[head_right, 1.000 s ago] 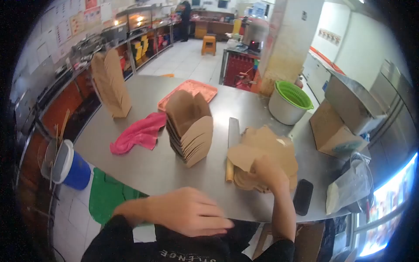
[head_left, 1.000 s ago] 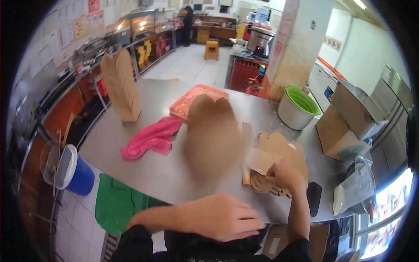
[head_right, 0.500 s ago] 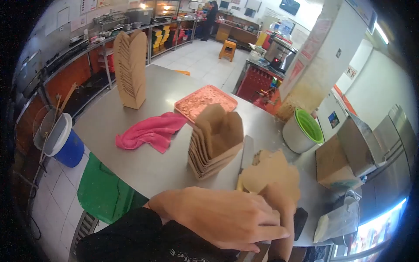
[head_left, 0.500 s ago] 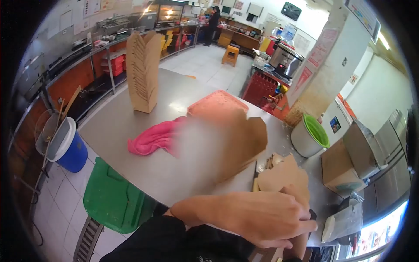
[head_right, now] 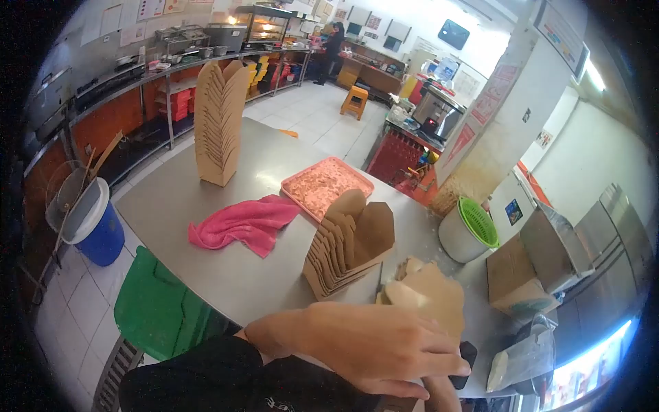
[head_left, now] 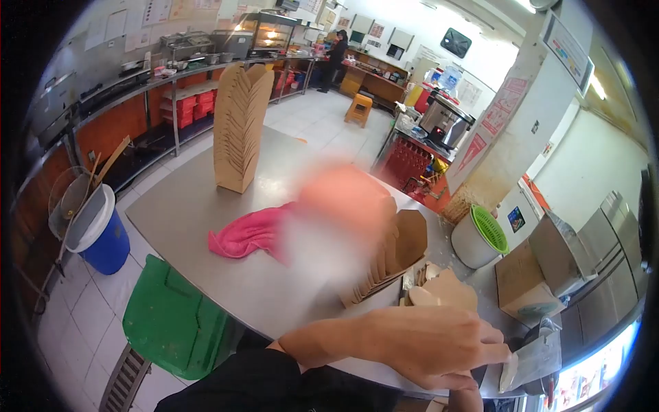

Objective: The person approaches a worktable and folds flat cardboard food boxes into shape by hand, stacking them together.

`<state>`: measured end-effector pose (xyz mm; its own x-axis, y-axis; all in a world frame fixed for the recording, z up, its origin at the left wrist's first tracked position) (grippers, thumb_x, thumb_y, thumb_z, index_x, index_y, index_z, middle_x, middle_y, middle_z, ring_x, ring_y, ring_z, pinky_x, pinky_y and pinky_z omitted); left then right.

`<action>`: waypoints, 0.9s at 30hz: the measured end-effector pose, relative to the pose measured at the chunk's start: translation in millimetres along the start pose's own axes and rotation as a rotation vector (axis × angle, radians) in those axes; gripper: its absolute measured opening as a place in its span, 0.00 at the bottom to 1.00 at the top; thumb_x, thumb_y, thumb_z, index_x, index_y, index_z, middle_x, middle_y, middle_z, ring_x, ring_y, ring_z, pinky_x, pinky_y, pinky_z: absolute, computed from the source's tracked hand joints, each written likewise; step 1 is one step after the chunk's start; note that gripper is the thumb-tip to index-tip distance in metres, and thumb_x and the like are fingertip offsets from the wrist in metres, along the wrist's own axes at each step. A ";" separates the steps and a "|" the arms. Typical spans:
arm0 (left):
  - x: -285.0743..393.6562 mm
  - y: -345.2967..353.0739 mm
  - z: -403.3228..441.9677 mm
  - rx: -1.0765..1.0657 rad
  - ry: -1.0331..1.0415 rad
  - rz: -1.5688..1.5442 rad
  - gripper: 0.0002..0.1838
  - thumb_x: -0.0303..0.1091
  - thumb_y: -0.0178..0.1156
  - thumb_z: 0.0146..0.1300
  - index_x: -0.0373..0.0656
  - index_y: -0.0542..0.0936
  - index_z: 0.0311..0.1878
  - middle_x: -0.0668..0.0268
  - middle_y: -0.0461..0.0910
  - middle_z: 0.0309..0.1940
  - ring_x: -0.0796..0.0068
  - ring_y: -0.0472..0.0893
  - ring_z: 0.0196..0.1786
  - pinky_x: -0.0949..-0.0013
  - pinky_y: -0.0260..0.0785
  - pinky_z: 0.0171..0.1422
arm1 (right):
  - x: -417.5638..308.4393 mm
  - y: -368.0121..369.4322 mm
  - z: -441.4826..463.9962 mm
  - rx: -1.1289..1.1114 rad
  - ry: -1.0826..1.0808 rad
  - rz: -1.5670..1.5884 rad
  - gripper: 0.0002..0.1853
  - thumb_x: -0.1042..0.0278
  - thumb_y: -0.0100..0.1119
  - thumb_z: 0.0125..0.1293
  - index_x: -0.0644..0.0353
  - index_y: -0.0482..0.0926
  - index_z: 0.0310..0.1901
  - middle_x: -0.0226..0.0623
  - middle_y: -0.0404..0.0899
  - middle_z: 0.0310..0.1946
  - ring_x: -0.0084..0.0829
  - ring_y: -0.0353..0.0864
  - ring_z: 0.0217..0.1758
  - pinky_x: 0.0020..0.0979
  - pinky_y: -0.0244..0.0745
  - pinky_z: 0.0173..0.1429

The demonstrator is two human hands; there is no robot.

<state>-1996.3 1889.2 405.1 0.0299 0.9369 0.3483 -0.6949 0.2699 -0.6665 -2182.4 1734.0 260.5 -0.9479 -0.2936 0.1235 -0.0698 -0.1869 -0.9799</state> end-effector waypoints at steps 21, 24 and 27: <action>-103.7 -16.2 49.9 0.728 -0.281 0.358 0.46 0.38 0.77 0.57 0.37 0.64 0.75 0.45 0.74 0.65 0.53 0.75 0.69 0.56 0.68 0.70 | 95.9 -167.9 -49.6 1.420 0.029 0.743 0.04 0.76 0.52 0.64 0.65 0.73 0.32 0.32 0.70 0.23 0.26 0.71 0.27 0.29 0.66 0.34; -122.3 -12.5 50.7 0.569 -0.464 0.039 0.24 0.30 0.73 0.63 0.35 0.79 0.60 0.59 0.87 0.44 0.72 0.85 0.50 0.68 0.75 0.56 | 113.9 -152.3 -33.4 1.498 0.010 0.930 0.11 0.73 0.50 0.72 0.64 0.69 0.29 0.26 0.66 0.22 0.20 0.64 0.25 0.26 0.59 0.29; -139.1 0.1 53.5 0.523 -0.596 -0.256 0.13 0.26 0.70 0.66 0.34 0.84 0.52 0.67 0.88 0.38 0.83 0.84 0.42 0.75 0.75 0.50 | 125.4 -150.4 -8.0 1.574 0.052 0.813 0.17 0.67 0.53 0.78 0.62 0.68 0.28 0.23 0.63 0.21 0.16 0.57 0.24 0.24 0.53 0.27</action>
<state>-2039.0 1747.0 391.9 -0.0508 0.5459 0.8363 -0.9668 0.1832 -0.1783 -2293.3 1732.9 422.2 -0.5982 -0.7404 -0.3067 0.6859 -0.6709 0.2818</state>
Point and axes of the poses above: each hand's wrist, its own z-axis towards the middle knuckle, its own y-axis out of the palm, x = y × z, the point moved 6 cm from there along z, towards the middle knuckle
